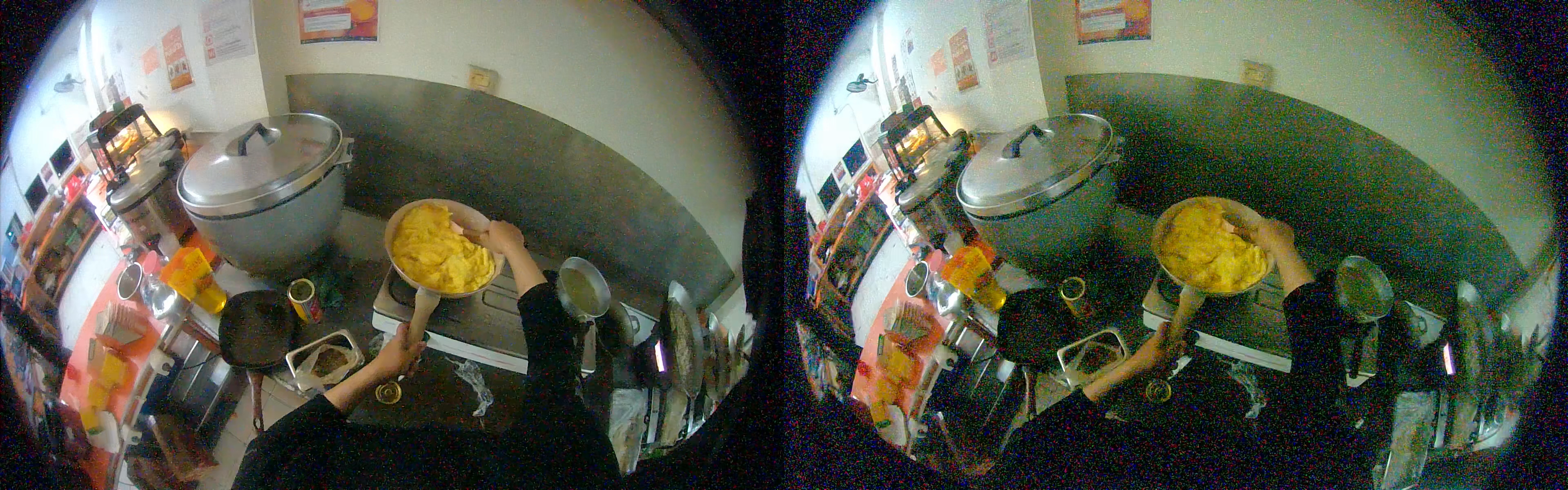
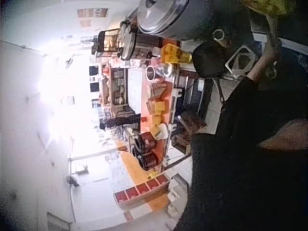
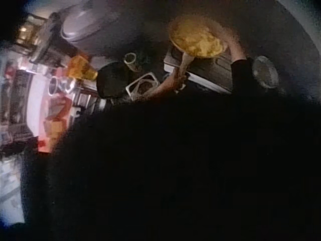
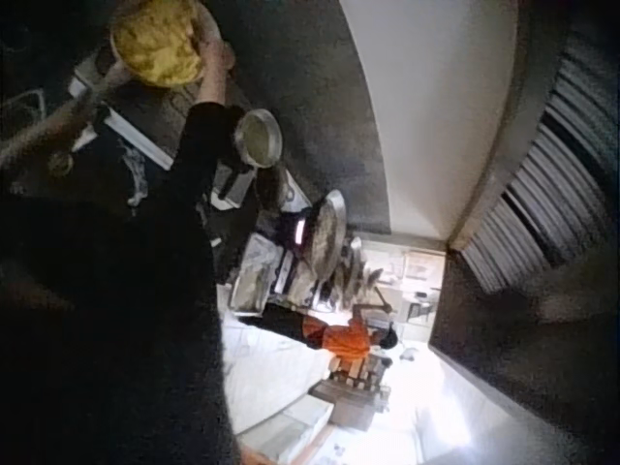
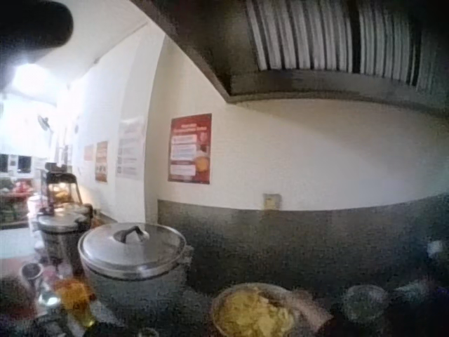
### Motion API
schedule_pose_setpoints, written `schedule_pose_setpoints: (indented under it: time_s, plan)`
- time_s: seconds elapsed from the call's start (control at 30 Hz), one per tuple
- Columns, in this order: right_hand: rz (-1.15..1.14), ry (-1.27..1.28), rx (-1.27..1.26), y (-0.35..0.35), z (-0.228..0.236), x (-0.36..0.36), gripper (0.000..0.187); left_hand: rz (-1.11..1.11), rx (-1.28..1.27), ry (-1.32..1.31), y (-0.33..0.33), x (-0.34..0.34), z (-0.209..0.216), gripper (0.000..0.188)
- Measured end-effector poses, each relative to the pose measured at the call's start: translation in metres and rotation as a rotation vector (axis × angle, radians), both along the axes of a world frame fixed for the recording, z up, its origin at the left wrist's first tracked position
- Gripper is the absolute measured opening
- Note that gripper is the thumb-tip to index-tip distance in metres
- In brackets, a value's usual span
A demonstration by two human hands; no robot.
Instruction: The person assembles small cardboard boxes at a counter, folding flaps and stacking them. Then the person moves to a stove and stirs scrambled eggs in a pan with a spatula.
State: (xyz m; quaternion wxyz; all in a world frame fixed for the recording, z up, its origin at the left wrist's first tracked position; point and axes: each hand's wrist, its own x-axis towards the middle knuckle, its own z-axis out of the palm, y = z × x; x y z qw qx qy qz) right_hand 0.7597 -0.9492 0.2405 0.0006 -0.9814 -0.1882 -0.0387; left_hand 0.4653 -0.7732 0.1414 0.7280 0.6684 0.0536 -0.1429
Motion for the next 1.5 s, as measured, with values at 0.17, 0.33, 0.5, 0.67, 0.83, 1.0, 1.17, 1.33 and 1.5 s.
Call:
schedule_pose_setpoints:
  time_s: [0.17, 0.33, 0.5, 0.67, 0.83, 1.0, 1.17, 1.33, 1.5]
  plan:
    - [0.251, -0.175, -0.034, 0.011, 0.028, -0.042, 0.019, 0.043, 0.203, -0.111, -0.006, -0.005, 0.012, 0.051]
    - [0.535, -0.608, -0.165, 0.012, 0.041, -0.104, 0.015, 0.059, 0.015, -0.063, -0.007, -0.005, 0.010, 0.051]
    - [0.203, -0.492, -0.361, 0.011, 0.086, -0.141, 0.018, 0.072, 0.089, -0.059, -0.008, -0.010, 0.021, 0.046]
    - [-0.054, -0.237, -0.662, 0.013, 0.079, -0.103, 0.023, 0.069, -0.006, -0.043, -0.010, -0.009, 0.026, 0.043]
    - [-0.072, 0.005, -0.352, -0.003, 0.072, -0.081, 0.027, 0.053, 0.033, -0.021, -0.010, -0.011, 0.030, 0.040]
    - [-0.162, 0.090, -0.090, -0.003, 0.040, -0.072, 0.025, -0.013, 0.120, -0.040, -0.002, -0.005, 0.022, 0.042]
    - [-0.119, -0.033, 0.073, 0.011, 0.016, -0.066, 0.023, 0.007, 0.059, -0.001, -0.004, -0.001, 0.018, 0.042]
    - [0.083, -0.165, -0.001, 0.040, 0.015, -0.099, 0.027, 0.002, 0.041, -0.031, 0.004, 0.011, 0.017, 0.040]
    - [0.302, -0.476, -0.194, 0.012, 0.036, -0.133, 0.025, 0.049, 0.021, -0.021, -0.002, 0.012, 0.030, 0.039]
